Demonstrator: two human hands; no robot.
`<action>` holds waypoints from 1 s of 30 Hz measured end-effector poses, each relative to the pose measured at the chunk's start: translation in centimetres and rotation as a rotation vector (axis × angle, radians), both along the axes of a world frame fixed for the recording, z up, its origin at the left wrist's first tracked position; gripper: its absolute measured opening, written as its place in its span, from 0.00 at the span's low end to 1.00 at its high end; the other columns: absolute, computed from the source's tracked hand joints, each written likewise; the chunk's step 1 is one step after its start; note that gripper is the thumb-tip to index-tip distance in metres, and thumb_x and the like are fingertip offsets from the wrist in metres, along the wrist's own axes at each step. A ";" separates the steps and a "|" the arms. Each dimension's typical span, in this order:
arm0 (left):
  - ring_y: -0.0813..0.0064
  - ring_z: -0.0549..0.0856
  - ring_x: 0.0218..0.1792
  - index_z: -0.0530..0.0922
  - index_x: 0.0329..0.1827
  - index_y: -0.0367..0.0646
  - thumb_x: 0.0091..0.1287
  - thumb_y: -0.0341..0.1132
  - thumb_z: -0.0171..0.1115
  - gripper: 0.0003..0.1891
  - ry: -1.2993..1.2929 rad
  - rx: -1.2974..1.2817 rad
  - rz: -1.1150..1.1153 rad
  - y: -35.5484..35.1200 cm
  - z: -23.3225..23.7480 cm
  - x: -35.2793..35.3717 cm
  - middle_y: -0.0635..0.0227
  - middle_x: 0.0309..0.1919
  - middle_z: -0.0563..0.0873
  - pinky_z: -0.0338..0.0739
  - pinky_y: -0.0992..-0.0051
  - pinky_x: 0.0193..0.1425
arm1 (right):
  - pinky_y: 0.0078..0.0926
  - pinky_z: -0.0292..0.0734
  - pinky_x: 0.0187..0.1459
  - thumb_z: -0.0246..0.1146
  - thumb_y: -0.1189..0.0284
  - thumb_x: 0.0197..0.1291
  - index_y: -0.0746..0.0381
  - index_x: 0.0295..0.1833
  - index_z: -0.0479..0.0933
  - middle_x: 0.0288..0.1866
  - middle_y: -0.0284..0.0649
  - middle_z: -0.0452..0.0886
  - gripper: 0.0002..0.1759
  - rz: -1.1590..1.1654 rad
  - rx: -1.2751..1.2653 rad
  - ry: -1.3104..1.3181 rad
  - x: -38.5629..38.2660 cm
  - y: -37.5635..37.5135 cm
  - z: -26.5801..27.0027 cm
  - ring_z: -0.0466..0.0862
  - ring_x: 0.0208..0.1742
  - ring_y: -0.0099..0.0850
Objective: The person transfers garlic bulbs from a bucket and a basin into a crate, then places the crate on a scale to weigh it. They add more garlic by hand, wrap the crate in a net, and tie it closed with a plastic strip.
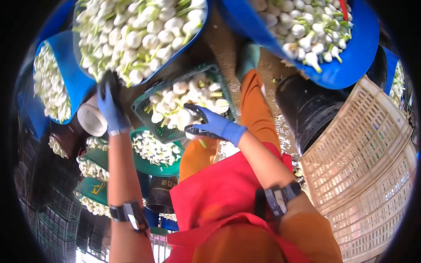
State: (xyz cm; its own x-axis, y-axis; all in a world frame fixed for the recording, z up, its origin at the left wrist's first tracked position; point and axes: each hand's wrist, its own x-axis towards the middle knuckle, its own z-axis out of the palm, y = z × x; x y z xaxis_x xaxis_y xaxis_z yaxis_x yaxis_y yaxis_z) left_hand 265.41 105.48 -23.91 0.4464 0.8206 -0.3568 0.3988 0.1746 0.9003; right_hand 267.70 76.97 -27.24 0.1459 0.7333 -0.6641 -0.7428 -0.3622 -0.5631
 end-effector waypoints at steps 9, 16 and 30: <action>0.68 0.72 0.61 0.62 0.69 0.36 0.69 0.33 0.57 0.27 0.253 -0.442 0.244 -3.6 -11.2 -32.2 0.60 0.66 0.68 0.66 0.72 0.66 | 0.30 0.68 0.59 0.66 0.68 0.55 0.68 0.63 0.67 0.57 0.49 0.74 0.31 -0.130 -0.586 -0.973 -2.3 -8.3 -17.5 0.74 0.57 0.35; 0.50 0.81 0.45 0.74 0.51 0.34 0.67 0.48 0.56 0.23 0.474 -0.090 0.082 -2.6 -25.3 -32.3 0.45 0.42 0.82 0.74 0.64 0.49 | 0.28 0.72 0.35 0.55 0.63 0.63 0.64 0.47 0.78 0.36 0.37 0.81 0.16 -0.022 -0.770 -0.838 -1.3 -6.8 -23.0 0.76 0.34 0.26; 0.55 0.83 0.38 0.77 0.48 0.39 0.65 0.45 0.57 0.18 0.204 -0.222 0.225 -15.5 -10.9 -37.0 0.50 0.37 0.84 0.75 0.64 0.43 | 0.26 0.71 0.56 0.50 0.64 0.70 0.62 0.58 0.73 0.49 0.36 0.79 0.18 -0.254 -0.413 -0.582 -5.2 -17.2 3.3 0.77 0.50 0.28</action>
State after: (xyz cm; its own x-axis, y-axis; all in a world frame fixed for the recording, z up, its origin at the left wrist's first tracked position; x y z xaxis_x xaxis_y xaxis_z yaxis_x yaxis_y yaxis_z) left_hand 228.39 90.02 -34.78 0.1649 0.7830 -0.5998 0.4955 0.4601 0.7368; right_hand 262.49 59.72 -23.92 0.6878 0.3390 -0.6418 -0.4561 -0.4861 -0.7455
